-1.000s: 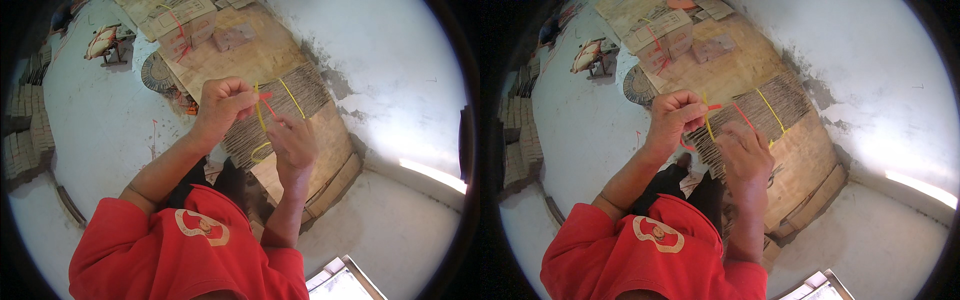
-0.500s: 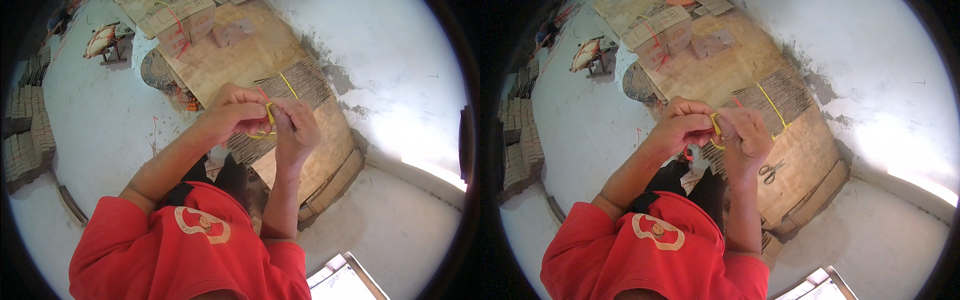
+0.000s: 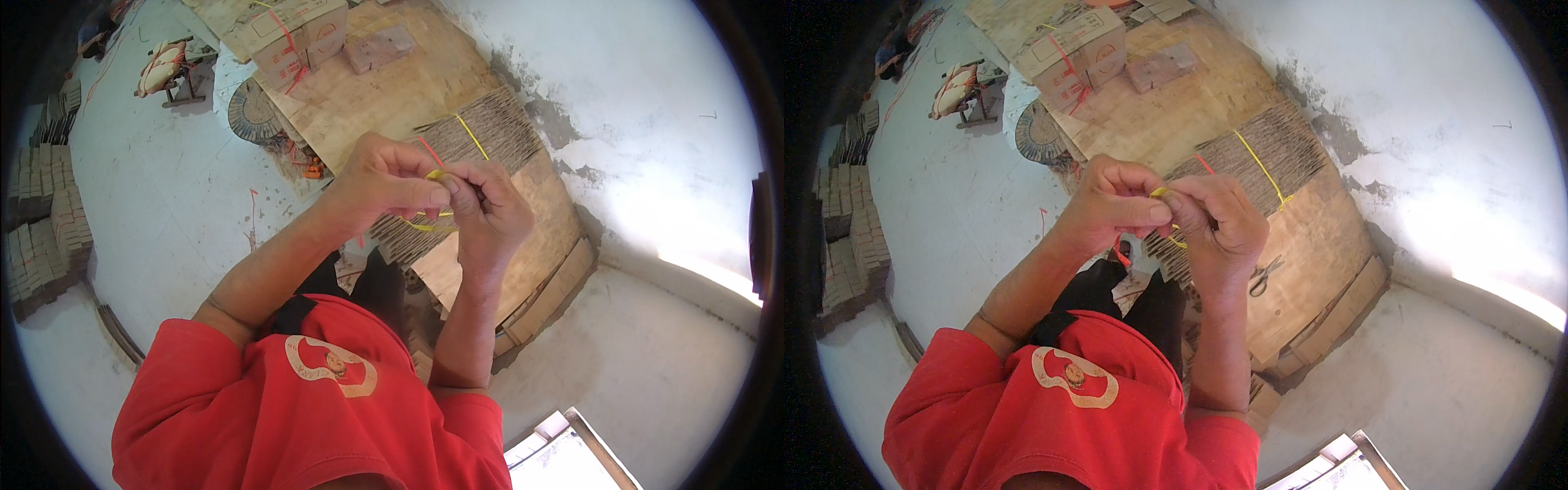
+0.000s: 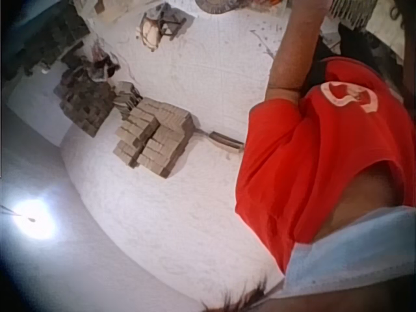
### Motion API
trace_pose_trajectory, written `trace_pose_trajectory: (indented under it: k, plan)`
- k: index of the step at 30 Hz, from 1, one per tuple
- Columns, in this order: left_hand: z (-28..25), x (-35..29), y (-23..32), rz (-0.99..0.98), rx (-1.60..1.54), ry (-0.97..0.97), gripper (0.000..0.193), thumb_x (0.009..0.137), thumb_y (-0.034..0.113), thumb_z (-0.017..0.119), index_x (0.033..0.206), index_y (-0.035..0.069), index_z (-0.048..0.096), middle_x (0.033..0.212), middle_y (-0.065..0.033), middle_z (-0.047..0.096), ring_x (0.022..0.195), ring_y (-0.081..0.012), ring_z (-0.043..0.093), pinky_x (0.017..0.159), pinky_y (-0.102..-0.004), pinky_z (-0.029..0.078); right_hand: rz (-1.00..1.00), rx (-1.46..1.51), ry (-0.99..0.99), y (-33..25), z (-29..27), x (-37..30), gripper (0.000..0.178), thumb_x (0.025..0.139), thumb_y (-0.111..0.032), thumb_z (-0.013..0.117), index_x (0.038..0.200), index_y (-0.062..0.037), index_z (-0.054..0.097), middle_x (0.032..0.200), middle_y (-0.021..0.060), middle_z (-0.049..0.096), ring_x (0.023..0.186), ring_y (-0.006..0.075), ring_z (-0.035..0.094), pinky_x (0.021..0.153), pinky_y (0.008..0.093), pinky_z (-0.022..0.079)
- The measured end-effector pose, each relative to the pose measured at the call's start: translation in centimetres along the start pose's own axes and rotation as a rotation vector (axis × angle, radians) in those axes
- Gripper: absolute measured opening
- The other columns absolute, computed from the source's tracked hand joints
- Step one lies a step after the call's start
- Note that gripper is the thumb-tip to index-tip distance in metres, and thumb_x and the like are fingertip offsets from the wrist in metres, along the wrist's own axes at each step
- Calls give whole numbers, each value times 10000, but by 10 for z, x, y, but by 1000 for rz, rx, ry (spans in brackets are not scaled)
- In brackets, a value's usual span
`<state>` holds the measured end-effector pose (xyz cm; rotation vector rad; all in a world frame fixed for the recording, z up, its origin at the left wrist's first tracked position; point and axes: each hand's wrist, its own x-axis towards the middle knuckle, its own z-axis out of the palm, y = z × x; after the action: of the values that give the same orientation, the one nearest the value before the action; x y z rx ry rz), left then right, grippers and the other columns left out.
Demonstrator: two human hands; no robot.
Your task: The person gathers flat cardboard pieces from a stack, aligns them on a workbench, and secures the bundle with yellow and red plastic straps. They tie knots to fasten the straps and trim excess strap length with scissors.
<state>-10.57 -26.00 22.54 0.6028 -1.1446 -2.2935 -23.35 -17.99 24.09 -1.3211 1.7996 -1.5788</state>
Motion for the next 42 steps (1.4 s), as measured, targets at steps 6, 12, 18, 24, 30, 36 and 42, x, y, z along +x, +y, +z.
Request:
trace_pose_trajectory:
  k: [6, 12, 18, 24, 30, 36, 42]
  plan:
    - [-10, -4, 7, -164, 98, -206, 120, 760, 76, 709, 744, -21, 643, 647, -86, 633, 459, -42, 461, 407, -174, 325, 96, -87, -118, -9, -17, 8, 127, 725, -22, 725, 776, -5, 611, 654, 12, 565, 601, 87, 520, 547, 226, 428]
    - [-2, -1, 4, -92, 32, 113, 133, 779, 82, 687, 729, -29, 634, 611, -62, 605, 443, -38, 438, 396, -169, 307, 672, 608, -148, 2, -21, 1, 190, 845, -144, 658, 715, -19, 597, 620, -33, 503, 505, 45, 417, 450, 198, 329]
    - [7, -5, 1, 105, 295, 155, 82, 779, 61, 652, 773, -21, 654, 609, -13, 574, 495, -30, 443, 448, -175, 326, 509, 354, -216, 4, -31, 9, 189, 855, -140, 641, 718, -15, 606, 598, -40, 485, 507, 39, 422, 449, 198, 325]
    - [7, -1, -18, 337, 641, 375, 86, 756, 23, 579, 681, -17, 592, 535, -15, 509, 506, -39, 442, 449, -228, 348, 91, -180, -255, -7, -14, 11, 112, 789, -86, 669, 794, 6, 605, 618, 105, 559, 534, 193, 542, 509, 305, 424]
    - [-12, 9, -28, 626, 1170, 314, 67, 741, 30, 593, 698, -19, 578, 567, -76, 536, 518, -65, 475, 477, -259, 386, -106, -656, -228, -4, -7, -2, 72, 811, -71, 615, 844, -12, 589, 767, 171, 594, 656, 361, 557, 555, 386, 452]
    - [0, 7, -32, 488, 773, 522, 71, 776, 18, 590, 715, -18, 591, 585, 4, 521, 487, -77, 426, 466, -238, 355, 150, 18, -186, 4, 4, -6, 92, 845, -65, 534, 785, -7, 572, 587, 38, 481, 493, 158, 495, 446, 309, 379]
    - [6, 2, -10, 153, -89, 286, 108, 799, 73, 592, 738, -17, 590, 605, -38, 539, 477, -28, 391, 452, -163, 284, 859, 1026, -25, 18, 16, -14, 157, 859, -104, 568, 738, -3, 571, 528, -51, 378, 389, 23, 284, 359, 181, 199]
